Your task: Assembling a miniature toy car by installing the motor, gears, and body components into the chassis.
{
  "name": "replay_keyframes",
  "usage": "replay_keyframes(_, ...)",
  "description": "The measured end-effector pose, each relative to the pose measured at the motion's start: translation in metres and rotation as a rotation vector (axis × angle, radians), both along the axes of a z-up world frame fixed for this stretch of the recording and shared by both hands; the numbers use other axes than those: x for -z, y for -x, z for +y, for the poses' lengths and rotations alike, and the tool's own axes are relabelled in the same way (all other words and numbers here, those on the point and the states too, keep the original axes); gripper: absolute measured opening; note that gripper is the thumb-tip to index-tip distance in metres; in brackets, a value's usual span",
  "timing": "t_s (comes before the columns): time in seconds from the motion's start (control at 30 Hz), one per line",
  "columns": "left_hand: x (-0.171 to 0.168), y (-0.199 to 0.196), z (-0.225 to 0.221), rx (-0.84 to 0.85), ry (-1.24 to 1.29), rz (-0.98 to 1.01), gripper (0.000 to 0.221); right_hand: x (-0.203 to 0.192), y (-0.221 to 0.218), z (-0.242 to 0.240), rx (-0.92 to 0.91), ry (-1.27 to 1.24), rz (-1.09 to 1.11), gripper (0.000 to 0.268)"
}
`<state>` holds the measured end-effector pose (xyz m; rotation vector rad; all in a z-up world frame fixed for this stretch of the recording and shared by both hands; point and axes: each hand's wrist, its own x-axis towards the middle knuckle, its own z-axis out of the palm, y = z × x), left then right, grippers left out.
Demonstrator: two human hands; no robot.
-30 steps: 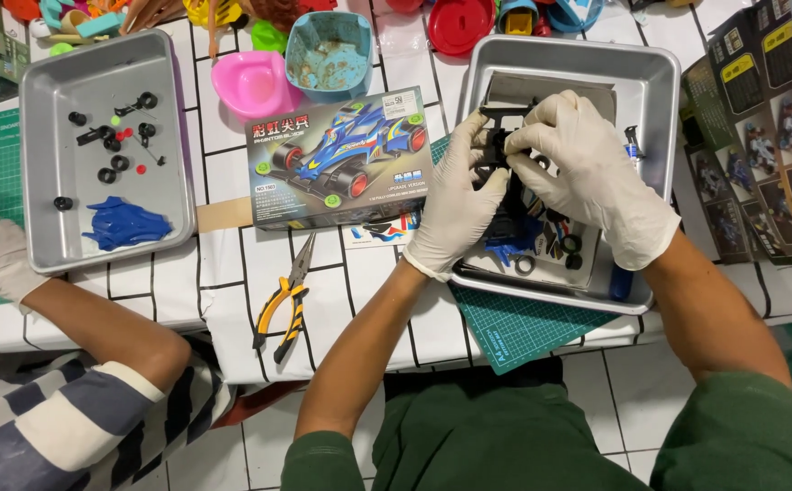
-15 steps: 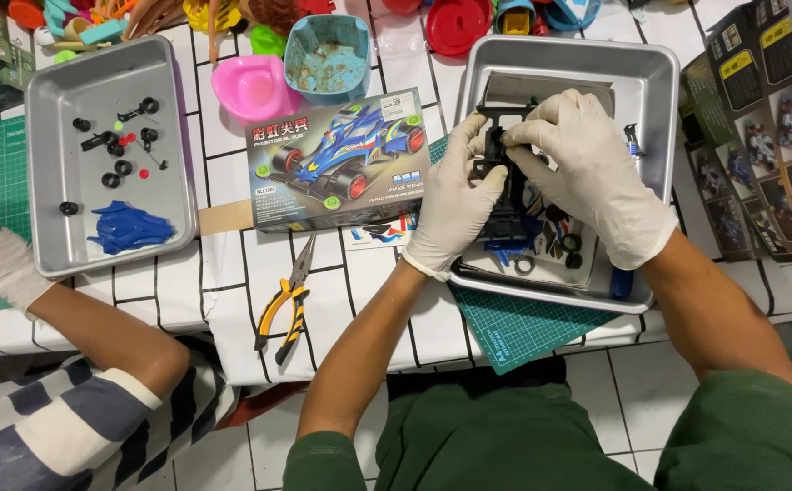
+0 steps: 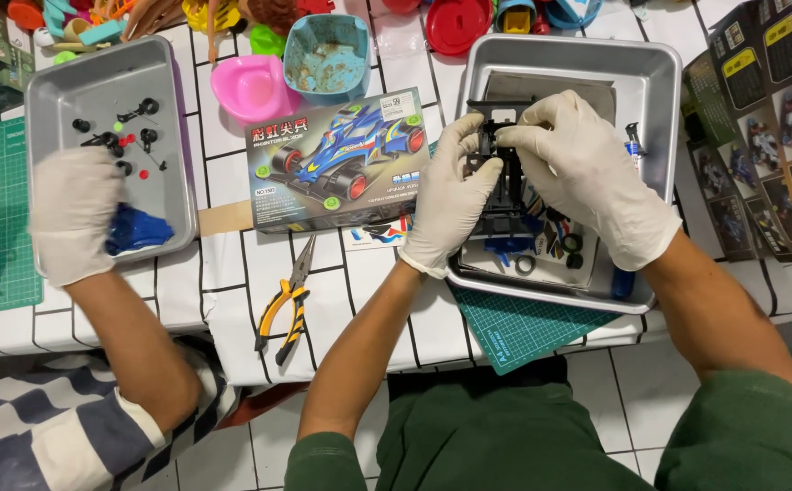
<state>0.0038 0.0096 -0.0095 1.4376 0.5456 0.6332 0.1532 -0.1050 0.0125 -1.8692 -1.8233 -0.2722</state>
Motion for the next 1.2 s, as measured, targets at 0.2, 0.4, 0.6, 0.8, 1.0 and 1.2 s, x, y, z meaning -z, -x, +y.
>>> replay_keyframes(0.2,-0.007,0.002,-0.002,-0.005,-0.06,0.029,0.053,-0.001,0.001,0.0,0.019,-0.01,-0.05,0.024)
replay_keyframes(0.4,-0.004,0.002,-0.001,-0.016,-0.079,0.04,0.051,-0.009,0.001,0.0,0.084,0.189,0.097,0.025)
replay_keyframes(0.6,-0.005,0.003,-0.001,-0.024,-0.093,0.037,0.051,-0.065,0.015,0.03,0.649,0.467,0.903,0.049)
replay_keyframes(0.8,-0.009,0.004,0.0,-0.033,-0.103,0.068,0.052,-0.063,0.016,0.033,0.683,0.529,0.924,0.055)
replay_keyframes(1.0,-0.006,0.003,0.0,-0.045,-0.084,0.058,0.052,-0.021,-0.006,-0.006,0.024,-0.229,0.164,0.024)
replay_keyframes(1.2,0.012,-0.003,0.006,-0.134,0.004,-0.072,0.053,-0.043,-0.018,0.004,0.296,0.54,0.105,0.031)
